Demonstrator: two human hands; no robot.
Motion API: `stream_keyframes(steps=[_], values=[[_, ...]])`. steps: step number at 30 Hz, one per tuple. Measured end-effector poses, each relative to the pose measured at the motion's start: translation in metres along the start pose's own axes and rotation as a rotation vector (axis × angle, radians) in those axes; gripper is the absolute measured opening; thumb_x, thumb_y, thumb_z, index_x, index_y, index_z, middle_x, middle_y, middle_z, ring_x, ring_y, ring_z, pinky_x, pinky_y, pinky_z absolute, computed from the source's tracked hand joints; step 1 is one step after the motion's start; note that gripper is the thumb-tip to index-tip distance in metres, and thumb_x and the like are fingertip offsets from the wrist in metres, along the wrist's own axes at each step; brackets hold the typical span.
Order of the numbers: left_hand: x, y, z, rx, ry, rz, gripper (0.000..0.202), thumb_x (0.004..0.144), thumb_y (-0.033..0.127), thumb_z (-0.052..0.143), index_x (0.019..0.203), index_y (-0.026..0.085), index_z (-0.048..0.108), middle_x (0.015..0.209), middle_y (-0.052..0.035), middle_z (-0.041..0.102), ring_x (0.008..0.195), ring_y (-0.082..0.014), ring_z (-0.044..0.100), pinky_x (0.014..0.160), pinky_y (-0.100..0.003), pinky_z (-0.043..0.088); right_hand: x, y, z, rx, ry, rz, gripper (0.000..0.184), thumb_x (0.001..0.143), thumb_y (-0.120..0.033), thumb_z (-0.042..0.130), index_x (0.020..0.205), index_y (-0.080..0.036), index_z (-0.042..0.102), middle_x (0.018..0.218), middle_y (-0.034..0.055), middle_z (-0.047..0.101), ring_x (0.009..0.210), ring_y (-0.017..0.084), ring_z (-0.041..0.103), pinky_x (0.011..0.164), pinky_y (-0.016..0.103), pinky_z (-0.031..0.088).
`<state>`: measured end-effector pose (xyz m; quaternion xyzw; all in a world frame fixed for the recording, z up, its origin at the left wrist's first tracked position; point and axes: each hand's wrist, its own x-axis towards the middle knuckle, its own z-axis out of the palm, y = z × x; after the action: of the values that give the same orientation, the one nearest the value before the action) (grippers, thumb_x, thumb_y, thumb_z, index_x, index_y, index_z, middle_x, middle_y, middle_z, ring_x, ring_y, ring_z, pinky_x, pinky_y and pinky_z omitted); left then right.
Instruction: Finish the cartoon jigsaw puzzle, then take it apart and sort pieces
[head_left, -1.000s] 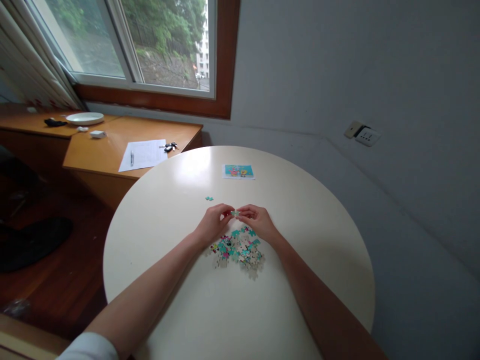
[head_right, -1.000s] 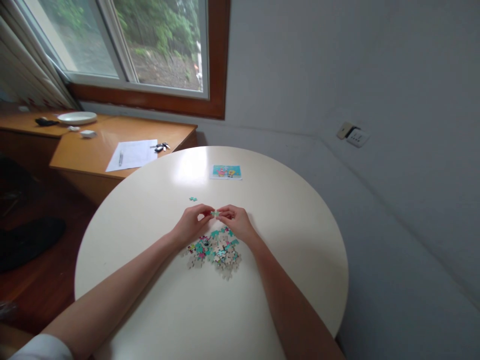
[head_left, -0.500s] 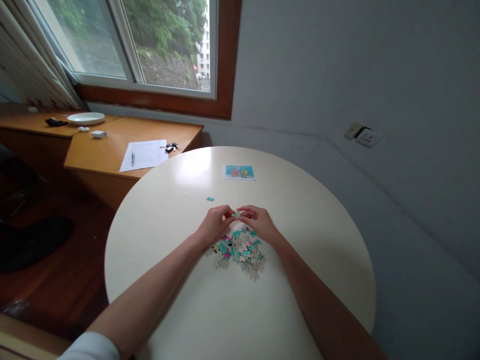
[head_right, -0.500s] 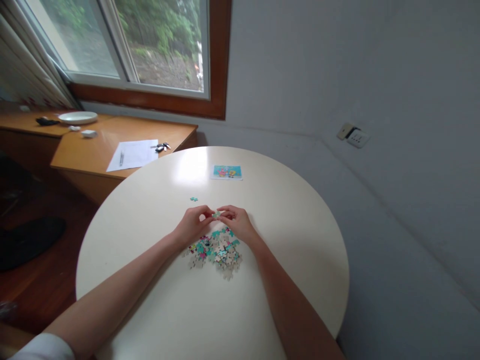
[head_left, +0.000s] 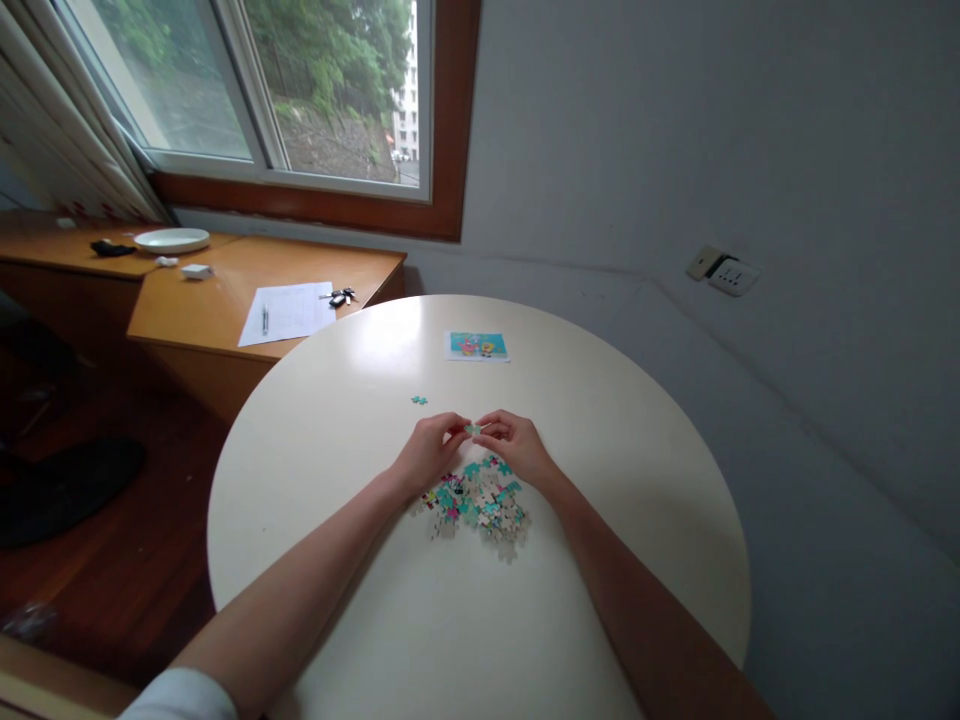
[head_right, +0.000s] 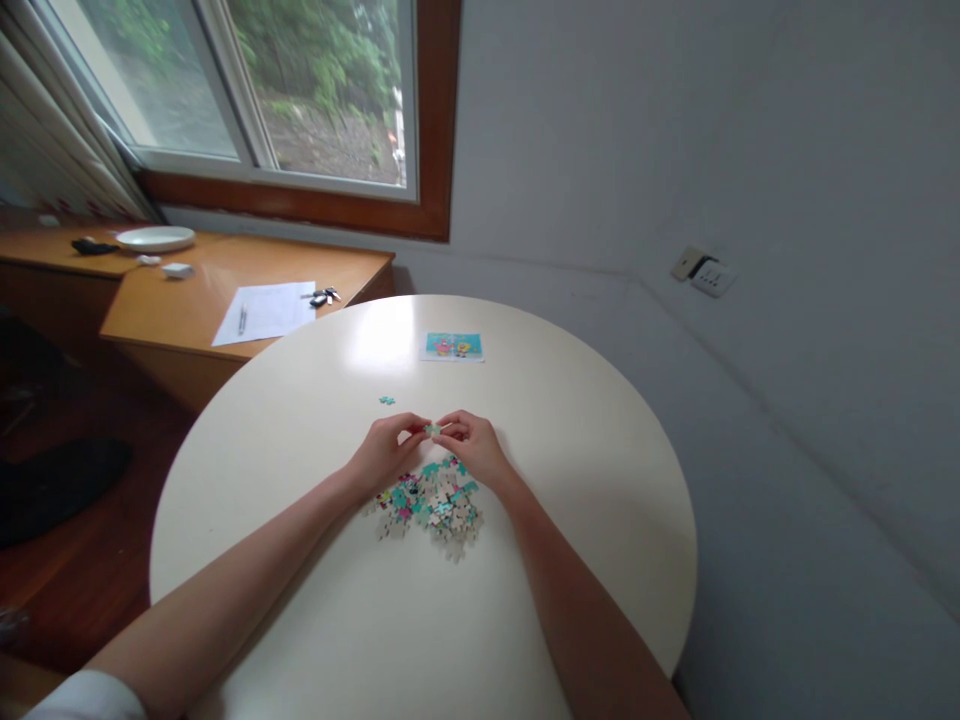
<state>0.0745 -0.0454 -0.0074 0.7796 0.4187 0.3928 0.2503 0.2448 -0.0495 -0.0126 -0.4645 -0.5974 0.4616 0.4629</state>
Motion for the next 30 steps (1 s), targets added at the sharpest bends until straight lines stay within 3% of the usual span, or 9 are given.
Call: stream_keyframes(steps=[9, 21, 30], values=[[0.0002, 0.0015, -0.0006, -0.017, -0.027, -0.011, 0.015, 0.083, 0.021, 0.052, 0.075, 0.015, 0.064, 0.07, -0.0022, 0.067, 0.064, -0.0124, 0.059, 0.065, -0.025, 0.046, 0.0005, -0.0001, 0.0016, 0.086, -0.021, 0.044, 0.025, 0.062, -0.039, 0.072, 0.068, -0.017, 0.061, 0.062, 0.0021, 0.067, 0.062, 0.016, 0.064, 0.064, 0.028, 0.05], [0.0008, 0.0003, 0.0021, -0.037, -0.004, -0.03, 0.011, 0.08, 0.019, 0.055, 0.086, 0.016, 0.064, 0.072, -0.0008, 0.067, 0.065, -0.011, 0.059, 0.065, -0.023, 0.047, 0.0009, 0.0006, 0.0006, 0.035, 0.0, 0.021, 0.031, 0.065, -0.046, 0.069, 0.068, -0.016, 0.06, 0.059, 0.0021, 0.065, 0.057, 0.014, 0.06, 0.06, 0.027, 0.048], [0.0011, 0.0015, 0.0, 0.002, -0.006, 0.078, 0.007, 0.079, 0.017, 0.057, 0.082, 0.016, 0.063, 0.075, -0.0016, 0.064, 0.068, -0.0113, 0.058, 0.067, -0.024, 0.047, -0.0003, -0.0017, -0.0009, 0.006, -0.032, 0.027, 0.031, 0.064, -0.045, 0.07, 0.068, -0.016, 0.062, 0.058, 0.0022, 0.065, 0.056, 0.014, 0.06, 0.057, 0.027, 0.047]])
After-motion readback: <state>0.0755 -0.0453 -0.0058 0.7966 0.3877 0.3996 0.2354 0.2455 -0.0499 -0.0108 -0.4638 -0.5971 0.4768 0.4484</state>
